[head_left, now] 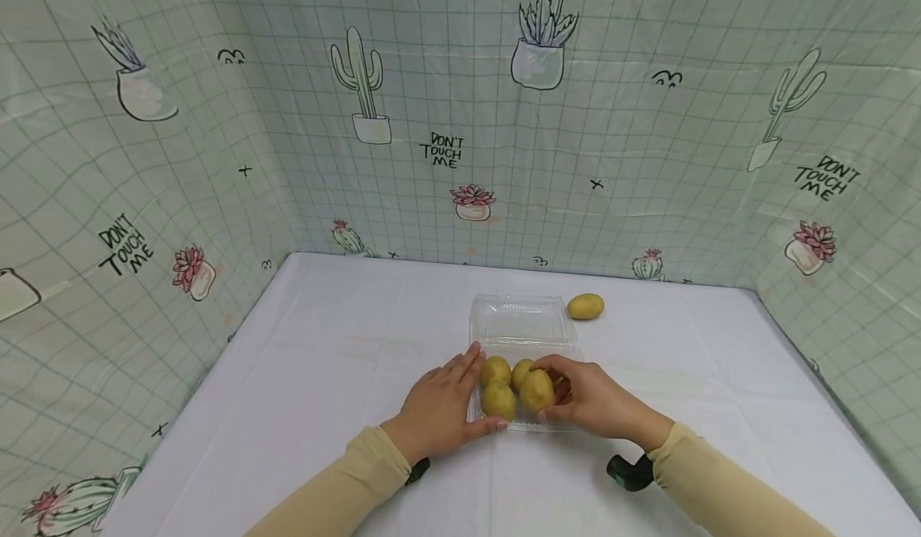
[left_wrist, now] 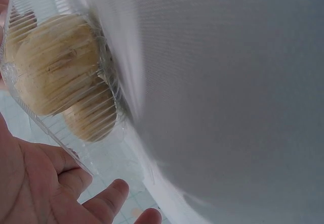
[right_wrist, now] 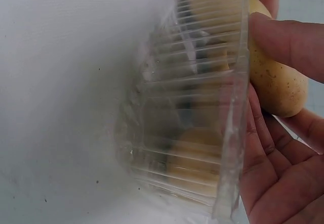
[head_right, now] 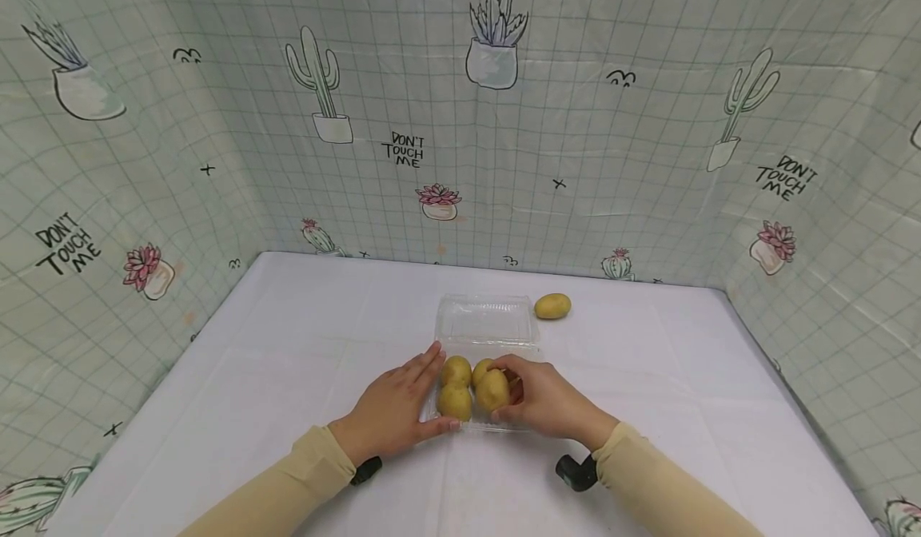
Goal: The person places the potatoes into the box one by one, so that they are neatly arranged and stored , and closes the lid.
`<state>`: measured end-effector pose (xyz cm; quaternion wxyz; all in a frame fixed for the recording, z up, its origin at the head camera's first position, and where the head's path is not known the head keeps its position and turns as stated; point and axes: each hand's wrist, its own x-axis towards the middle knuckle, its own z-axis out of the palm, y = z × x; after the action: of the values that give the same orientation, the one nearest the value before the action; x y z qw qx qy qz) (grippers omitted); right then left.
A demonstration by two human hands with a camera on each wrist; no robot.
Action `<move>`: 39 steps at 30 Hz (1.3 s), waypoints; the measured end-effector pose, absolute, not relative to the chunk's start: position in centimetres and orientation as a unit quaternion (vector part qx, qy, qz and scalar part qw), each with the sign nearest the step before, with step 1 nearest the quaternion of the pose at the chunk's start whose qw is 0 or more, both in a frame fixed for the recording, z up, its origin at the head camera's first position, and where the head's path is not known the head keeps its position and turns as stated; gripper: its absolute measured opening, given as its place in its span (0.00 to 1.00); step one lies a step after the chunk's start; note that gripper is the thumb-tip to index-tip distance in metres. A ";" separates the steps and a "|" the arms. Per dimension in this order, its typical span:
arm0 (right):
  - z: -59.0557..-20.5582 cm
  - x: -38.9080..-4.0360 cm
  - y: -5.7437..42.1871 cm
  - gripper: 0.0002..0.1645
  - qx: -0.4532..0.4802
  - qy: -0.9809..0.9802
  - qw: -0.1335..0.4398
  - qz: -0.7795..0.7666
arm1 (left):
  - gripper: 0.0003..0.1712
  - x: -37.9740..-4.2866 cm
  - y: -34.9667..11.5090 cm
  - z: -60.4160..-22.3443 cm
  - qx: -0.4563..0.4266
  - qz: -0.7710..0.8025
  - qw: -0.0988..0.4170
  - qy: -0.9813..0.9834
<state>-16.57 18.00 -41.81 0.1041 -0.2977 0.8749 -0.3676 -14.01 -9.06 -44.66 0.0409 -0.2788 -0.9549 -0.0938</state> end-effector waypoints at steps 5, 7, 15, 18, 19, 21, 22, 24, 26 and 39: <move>-41.8 -16.5 17.8 0.36 -0.297 0.880 0.100 -0.356 | 0.58 -14.1 -9.0 -44.6 -0.278 -0.098 0.040 -0.955; -41.8 -16.5 17.8 0.36 -0.297 0.881 0.101 -0.354 | 0.58 -14.1 -9.0 -44.6 -0.277 -0.097 0.038 -0.955; -42.0 -16.6 17.6 0.37 -0.302 0.879 0.106 -0.353 | 0.58 -14.0 -9.0 -44.5 -0.274 -0.095 0.032 -0.956; -42.0 -16.6 17.6 0.37 -0.304 0.879 0.108 -0.351 | 0.58 -14.0 -9.0 -44.5 -0.274 -0.096 0.032 -0.956; -42.0 -16.6 17.7 0.37 -0.305 0.879 0.109 -0.351 | 0.58 -14.0 -9.0 -44.5 -0.274 -0.097 0.031 -0.956; -42.0 -16.6 17.7 0.36 -0.311 0.876 0.113 -0.350 | 0.58 -14.0 -9.0 -44.5 -0.274 -0.098 0.030 -0.956; -42.0 -16.6 17.7 0.36 -0.315 0.874 0.116 -0.351 | 0.58 -13.9 -9.0 -44.4 -0.274 -0.099 0.030 -0.956; -41.9 -16.6 17.8 0.34 -0.323 0.868 0.125 -0.355 | 0.58 -13.9 -9.0 -44.4 -0.275 -0.101 0.030 -0.956; -41.8 -16.7 17.8 0.34 -0.331 0.862 0.135 -0.360 | 0.58 -13.9 -9.0 -44.4 -0.275 -0.101 0.032 -0.956; -41.9 -17.0 17.8 0.31 -0.338 0.862 0.155 -0.345 | 0.57 -13.9 -9.1 -44.4 -0.278 -0.109 0.032 -0.954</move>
<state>-16.96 17.81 -41.90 0.1551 -0.3377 0.8621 -0.3446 -13.93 -9.07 -44.44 0.0321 -0.2776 -0.9539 -0.1092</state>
